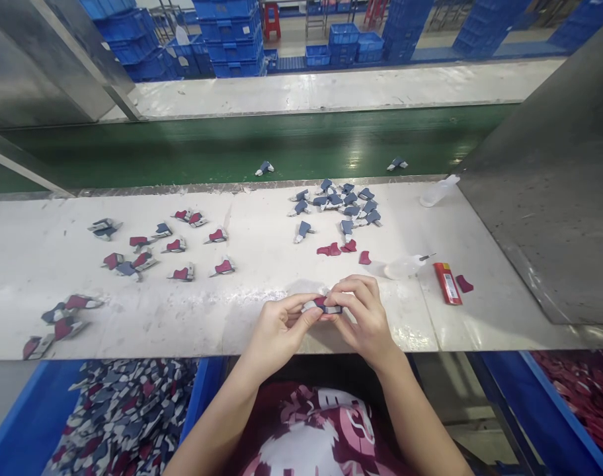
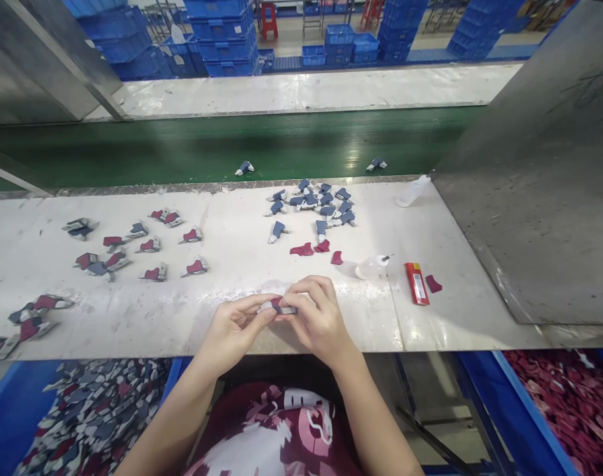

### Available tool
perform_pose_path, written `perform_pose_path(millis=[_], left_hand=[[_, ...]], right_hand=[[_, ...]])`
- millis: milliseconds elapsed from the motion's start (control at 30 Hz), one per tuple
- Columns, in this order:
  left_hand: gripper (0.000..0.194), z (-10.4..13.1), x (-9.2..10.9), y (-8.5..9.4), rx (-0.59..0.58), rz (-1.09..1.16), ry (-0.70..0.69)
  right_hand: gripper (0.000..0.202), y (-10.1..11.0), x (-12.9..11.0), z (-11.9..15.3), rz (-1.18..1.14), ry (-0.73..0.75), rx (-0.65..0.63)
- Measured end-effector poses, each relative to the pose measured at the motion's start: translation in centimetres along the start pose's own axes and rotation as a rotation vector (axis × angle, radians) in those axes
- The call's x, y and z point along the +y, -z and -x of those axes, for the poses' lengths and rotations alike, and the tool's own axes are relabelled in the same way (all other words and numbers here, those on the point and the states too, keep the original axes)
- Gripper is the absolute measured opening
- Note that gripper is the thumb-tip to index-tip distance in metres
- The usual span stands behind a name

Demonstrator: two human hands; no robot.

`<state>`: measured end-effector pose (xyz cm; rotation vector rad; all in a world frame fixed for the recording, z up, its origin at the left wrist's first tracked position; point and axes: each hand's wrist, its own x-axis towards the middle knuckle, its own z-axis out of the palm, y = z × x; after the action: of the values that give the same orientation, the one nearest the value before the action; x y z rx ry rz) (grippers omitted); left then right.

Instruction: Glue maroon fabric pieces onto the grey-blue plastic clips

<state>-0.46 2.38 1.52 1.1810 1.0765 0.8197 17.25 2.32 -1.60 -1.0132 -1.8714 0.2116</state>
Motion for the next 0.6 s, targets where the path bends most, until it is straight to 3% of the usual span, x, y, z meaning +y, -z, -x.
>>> perform_pose_path(millis=[200,367,467,600], left_hand=[[0.036,-0.9,-0.5,0.3,0.013,0.213,0.136],[0.029,-1.9,-1.2,1.1,0.035,0.377,0.256],[0.029,-2.7,-0.6,3.7,0.078,0.231,0.229],[0.035,-4.6,2.3,10.4,0.377,-0.367,-0.025]], right_hand=[[0.016,-0.9,1.2,0.4,0.064,0.034,0.073],[0.011,-2.5,1.7,0.2,0.001,0.017,-0.052],[0.022,-3.0,1.4,-0.4,0.001,0.036,-0.107],[0.038,-1.1,1.8,-0.4,0.071,0.042,-0.050]])
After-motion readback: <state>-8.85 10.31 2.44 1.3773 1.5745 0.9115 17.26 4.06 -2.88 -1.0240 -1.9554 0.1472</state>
